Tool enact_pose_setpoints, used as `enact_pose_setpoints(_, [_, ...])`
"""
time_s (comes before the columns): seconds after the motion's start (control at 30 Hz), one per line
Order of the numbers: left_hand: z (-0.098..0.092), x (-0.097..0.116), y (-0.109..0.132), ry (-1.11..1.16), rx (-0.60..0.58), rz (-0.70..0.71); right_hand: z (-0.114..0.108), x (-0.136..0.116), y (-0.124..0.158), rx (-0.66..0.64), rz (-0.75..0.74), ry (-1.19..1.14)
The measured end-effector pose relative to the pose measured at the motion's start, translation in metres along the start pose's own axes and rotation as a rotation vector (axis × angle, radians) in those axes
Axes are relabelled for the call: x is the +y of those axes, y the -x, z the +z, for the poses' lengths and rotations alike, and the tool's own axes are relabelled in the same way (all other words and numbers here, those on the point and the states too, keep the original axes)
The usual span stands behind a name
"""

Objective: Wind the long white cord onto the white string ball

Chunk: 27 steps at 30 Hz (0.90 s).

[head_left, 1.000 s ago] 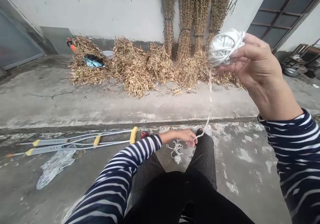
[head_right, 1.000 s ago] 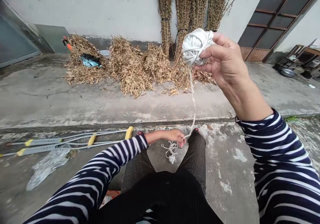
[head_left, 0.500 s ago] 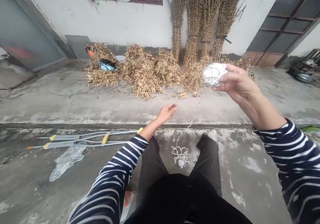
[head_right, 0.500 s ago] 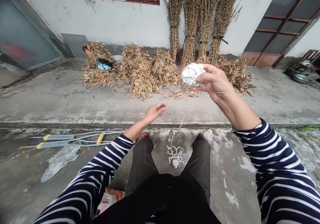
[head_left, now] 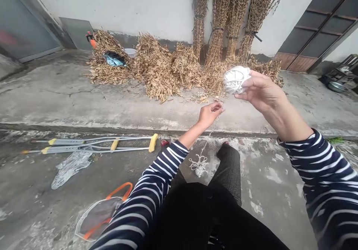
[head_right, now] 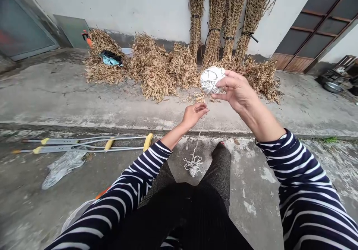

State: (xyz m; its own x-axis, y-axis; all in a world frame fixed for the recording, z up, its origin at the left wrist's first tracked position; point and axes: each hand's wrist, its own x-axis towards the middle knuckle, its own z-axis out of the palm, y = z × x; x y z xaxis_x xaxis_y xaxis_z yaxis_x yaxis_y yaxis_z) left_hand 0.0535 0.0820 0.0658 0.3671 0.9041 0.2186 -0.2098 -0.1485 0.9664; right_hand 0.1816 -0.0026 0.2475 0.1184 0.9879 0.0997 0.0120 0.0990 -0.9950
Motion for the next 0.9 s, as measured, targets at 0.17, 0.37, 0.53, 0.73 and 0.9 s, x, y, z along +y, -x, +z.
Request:
enact_pose_setpoints(0.17, [-0.005,0.013,0.012,0.125,-0.186,-0.102,-0.003,0.0,-0.002,0.027,-0.019,-0.019])
enact_pose_setpoints(0.37, [-0.037,0.022,0.026,0.384,-0.303,-0.23,-0.016,0.006,-0.001,0.101,0.015,-0.053])
enact_pose_setpoints(0.53, [-0.063,0.017,0.019,0.493,-0.432,-0.318,-0.02,0.009,0.007,0.039,0.047,-0.061])
enact_pose_setpoints(0.73, [-0.045,0.012,0.028,0.515,-0.727,-0.463,-0.017,0.016,0.006,-0.075,-0.001,0.004])
enact_pose_setpoints(0.9, [-0.024,0.016,0.044,0.51,-0.858,-0.488,-0.008,0.022,0.01,-0.106,-0.155,0.122])
